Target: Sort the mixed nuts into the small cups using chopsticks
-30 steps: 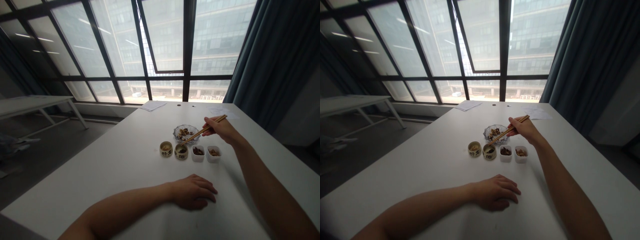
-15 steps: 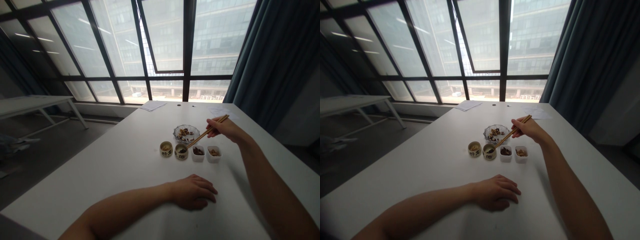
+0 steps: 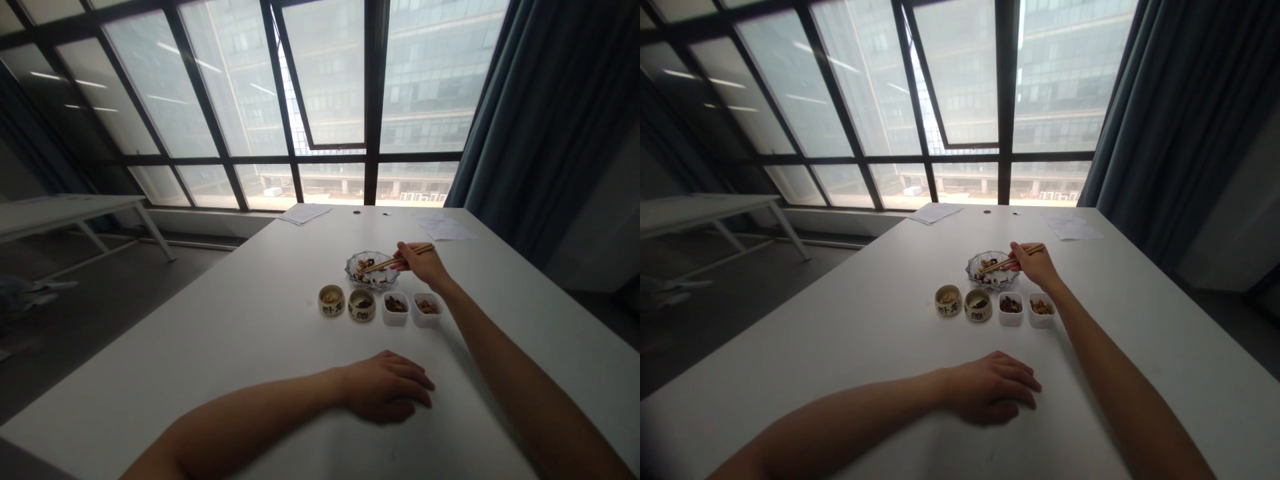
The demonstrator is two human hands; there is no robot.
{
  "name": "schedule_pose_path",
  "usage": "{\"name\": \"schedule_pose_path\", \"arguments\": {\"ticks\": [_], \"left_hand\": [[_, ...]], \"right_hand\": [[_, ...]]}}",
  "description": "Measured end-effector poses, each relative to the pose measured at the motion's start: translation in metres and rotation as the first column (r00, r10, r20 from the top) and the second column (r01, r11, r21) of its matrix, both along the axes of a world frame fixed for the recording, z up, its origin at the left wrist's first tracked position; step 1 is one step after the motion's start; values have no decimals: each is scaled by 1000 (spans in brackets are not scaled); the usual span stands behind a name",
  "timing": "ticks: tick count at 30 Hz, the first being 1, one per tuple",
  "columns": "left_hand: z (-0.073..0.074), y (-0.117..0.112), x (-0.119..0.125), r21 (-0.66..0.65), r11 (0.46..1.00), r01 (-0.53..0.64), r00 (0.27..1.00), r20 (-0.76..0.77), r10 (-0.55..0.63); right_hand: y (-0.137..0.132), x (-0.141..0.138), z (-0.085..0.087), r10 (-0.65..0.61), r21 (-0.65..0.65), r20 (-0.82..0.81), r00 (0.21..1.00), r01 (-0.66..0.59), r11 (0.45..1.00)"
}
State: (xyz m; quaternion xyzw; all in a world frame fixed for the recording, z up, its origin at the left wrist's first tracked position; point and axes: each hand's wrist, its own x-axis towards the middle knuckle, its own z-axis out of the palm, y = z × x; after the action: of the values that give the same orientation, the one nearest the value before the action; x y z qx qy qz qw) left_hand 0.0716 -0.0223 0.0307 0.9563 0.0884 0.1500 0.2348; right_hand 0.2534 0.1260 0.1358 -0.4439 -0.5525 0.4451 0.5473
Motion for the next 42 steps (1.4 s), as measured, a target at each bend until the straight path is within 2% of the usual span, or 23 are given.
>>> {"name": "schedule_pose_path", "arguments": {"ticks": [3,7,16,27,31,36,38,42], "left_hand": [[0,0,0,2,1000,-2,1000,0,2],[-1,0,0,5,1000,-2,1000,5,2],[-3,0,0,5,1000,-5,1000,18,5],[-2,0,0,-17,1000,-9,1000,8,9],[-3,0,0,-28,1000,-13,1000,5,13],[-1,-1,0,-27,1000,-9,1000,-6,9],[0,-1,1,-24,1000,-11,1000,-11,11],[0,-1,2,-16,1000,-6,1000,-2,6]], "right_hand": [[6,-9,-16,-27,25,-24,999,28,999],[8,-15,-26,-48,24,-21,999,48,999],[5,-18,-25,-50,11,7,999,50,999],[5,-17,-28,-97,94,68,993,90,991],[3,-12,-16,-103,94,38,994,99,991],[-10,6,17,-127,101,-8,992,127,987],[-17,14,29,-81,96,0,997,81,992],[-31,26,43,134,31,112,985,-138,990]]}}
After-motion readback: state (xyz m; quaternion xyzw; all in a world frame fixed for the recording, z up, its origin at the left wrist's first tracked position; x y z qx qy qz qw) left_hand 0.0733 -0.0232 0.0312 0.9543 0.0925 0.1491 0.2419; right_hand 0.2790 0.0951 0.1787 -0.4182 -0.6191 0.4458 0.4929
